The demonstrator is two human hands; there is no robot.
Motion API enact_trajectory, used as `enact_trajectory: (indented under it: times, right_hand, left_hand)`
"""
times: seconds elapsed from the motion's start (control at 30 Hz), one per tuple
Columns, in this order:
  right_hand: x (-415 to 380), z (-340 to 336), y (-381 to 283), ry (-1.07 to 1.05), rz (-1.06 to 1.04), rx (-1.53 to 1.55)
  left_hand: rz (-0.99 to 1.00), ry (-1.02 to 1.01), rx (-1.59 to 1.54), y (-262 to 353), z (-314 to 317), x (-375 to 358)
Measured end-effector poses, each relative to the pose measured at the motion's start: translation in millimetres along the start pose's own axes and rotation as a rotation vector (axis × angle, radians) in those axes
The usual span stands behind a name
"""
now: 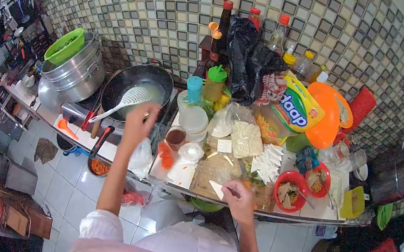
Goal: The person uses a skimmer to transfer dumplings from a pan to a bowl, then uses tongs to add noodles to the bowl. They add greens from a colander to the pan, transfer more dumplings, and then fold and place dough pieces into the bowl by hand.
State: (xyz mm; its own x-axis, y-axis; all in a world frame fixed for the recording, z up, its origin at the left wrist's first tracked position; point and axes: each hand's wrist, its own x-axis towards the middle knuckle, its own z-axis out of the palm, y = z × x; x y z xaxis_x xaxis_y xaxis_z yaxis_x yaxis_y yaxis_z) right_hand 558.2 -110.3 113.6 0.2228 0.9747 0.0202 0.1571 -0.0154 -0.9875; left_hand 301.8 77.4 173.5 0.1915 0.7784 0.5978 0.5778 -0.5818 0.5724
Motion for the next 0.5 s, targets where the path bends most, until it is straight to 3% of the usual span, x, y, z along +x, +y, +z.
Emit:
enact_trajectory:
  times: [0.07,0.17,0.2,0.27,0.47,0.5]
  right_hand:
    - [3,7,-4,-0.026,-0.061,-0.06]
    - [4,16,-25,-0.096,-0.199,-0.191]
    - [4,18,-31,-0.138,-0.279,-0.259]
    - [5,21,-29,-0.227,-0.238,-0.301]
    - [5,35,-26,-0.3,-0.27,-0.268]
    - [6,37,-21,-0.231,-0.256,-0.211]
  left_hand:
    - [-0.061,-0.277,-0.221,37,0,-29]
    - [0.047,-0.552,-0.353,88,6,-67]
    - [0.043,-0.548,-0.351,92,12,-77]
    - [-0.06,-0.651,-0.426,92,23,-94]
    - [-0.281,-0.562,-0.46,81,32,-121]
    - [-0.284,-0.562,-0.461,79,31,-120]
